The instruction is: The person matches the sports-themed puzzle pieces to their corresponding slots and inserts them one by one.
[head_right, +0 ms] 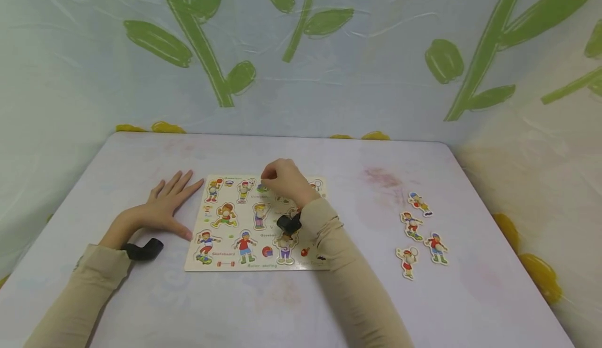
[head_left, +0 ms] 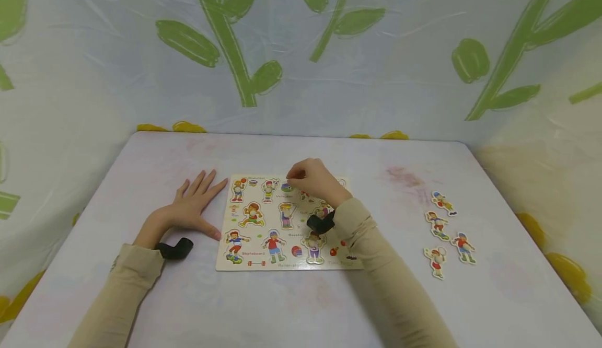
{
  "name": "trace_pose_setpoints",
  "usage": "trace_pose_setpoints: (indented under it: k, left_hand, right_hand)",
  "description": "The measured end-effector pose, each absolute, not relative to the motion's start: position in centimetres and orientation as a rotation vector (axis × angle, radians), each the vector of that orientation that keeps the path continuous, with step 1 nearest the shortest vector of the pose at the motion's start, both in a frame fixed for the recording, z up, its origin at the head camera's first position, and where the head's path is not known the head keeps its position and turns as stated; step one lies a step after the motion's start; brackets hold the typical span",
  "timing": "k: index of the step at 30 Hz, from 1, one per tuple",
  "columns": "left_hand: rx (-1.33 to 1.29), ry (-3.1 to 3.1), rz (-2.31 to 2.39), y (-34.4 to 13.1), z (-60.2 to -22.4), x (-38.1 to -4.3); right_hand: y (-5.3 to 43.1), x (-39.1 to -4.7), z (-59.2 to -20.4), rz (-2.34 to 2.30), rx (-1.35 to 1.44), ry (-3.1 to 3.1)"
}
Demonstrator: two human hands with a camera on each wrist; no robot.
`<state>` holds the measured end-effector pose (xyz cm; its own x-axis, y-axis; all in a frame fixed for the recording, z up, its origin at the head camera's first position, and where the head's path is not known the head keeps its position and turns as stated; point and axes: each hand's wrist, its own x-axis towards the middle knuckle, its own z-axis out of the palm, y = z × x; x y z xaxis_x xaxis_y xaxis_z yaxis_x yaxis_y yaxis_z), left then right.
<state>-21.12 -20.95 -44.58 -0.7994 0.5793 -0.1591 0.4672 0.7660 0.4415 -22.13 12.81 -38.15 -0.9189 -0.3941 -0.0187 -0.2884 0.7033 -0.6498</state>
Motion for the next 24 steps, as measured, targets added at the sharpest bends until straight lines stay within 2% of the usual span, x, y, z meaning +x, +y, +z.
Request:
trace_pose_setpoints:
  k: [14, 24]
  left_hand:
    - [0.812, 2.686, 0.568, -21.4, -45.4, -21.2]
    - [0.791, 2.666, 0.537, -21.1, -44.5, -21.1]
  right_hand:
    - [19.5, -22.2, -38.2, -1.023, -0.442, 2.887]
    - [25.2, -21.9, -38.2, -0.99, -0.293, 2.974]
